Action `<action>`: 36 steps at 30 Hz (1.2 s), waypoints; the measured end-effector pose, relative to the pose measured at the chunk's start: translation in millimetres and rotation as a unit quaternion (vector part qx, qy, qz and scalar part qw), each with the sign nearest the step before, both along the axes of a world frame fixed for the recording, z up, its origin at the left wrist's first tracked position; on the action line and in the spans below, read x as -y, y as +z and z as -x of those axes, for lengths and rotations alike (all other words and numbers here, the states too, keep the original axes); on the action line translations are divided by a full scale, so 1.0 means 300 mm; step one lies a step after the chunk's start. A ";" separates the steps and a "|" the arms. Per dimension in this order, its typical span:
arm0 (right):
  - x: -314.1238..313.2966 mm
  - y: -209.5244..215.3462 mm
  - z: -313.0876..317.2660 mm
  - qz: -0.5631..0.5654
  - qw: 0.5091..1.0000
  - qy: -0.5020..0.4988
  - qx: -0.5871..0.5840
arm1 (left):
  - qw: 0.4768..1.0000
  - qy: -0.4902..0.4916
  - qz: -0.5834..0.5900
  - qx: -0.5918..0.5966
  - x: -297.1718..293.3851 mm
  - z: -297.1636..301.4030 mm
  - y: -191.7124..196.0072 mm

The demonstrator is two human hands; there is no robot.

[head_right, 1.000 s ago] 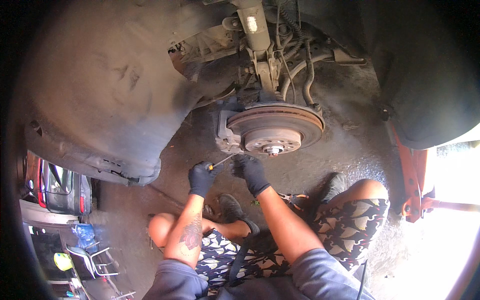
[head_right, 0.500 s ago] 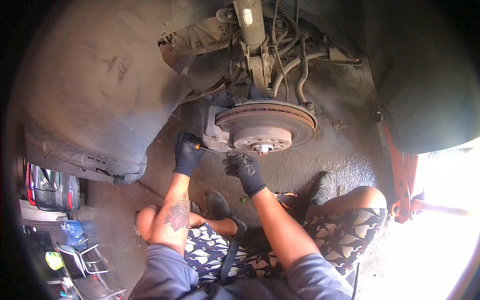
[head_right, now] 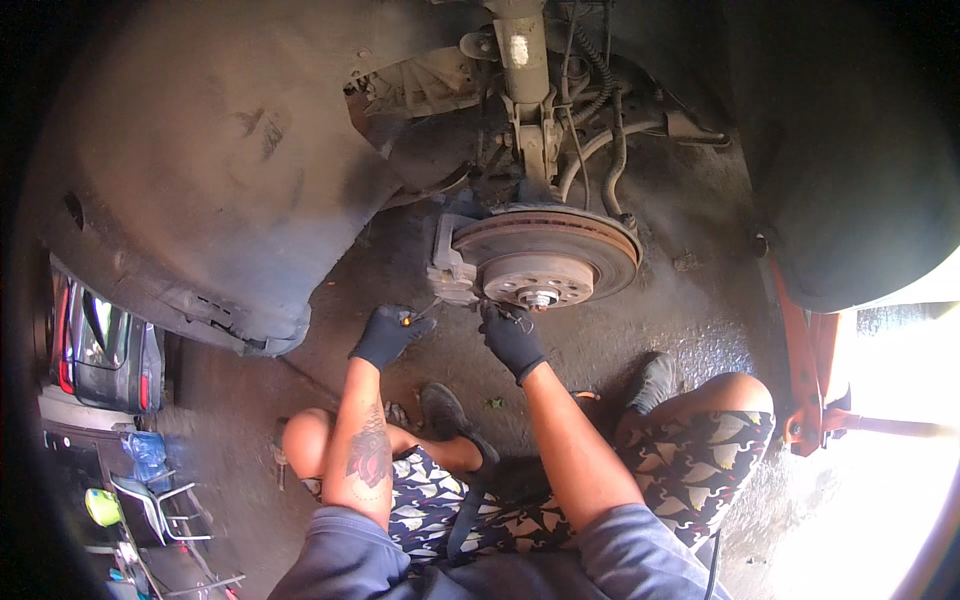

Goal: The person kneels beside a raised car and uses a screwdriver to adjust the brake caliper and rotor assembly. They then stand, walk through the garage, and open the driver's door of a black car.

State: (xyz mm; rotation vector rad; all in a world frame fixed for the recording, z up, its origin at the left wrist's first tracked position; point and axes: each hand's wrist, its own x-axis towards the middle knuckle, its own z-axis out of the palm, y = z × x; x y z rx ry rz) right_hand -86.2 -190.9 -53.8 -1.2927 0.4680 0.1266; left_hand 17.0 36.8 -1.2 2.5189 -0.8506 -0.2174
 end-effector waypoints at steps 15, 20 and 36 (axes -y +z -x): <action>0.037 0.121 0.053 0.482 0.822 0.229 0.198 | 0.974 -0.088 0.186 -0.092 0.253 0.297 0.335; 0.075 0.236 0.033 0.463 0.816 0.258 0.231 | 0.970 0.008 0.232 -0.073 0.189 0.262 0.394; 0.061 0.468 0.029 0.039 0.958 0.004 0.285 | 0.499 0.290 0.598 -0.557 0.222 0.214 0.217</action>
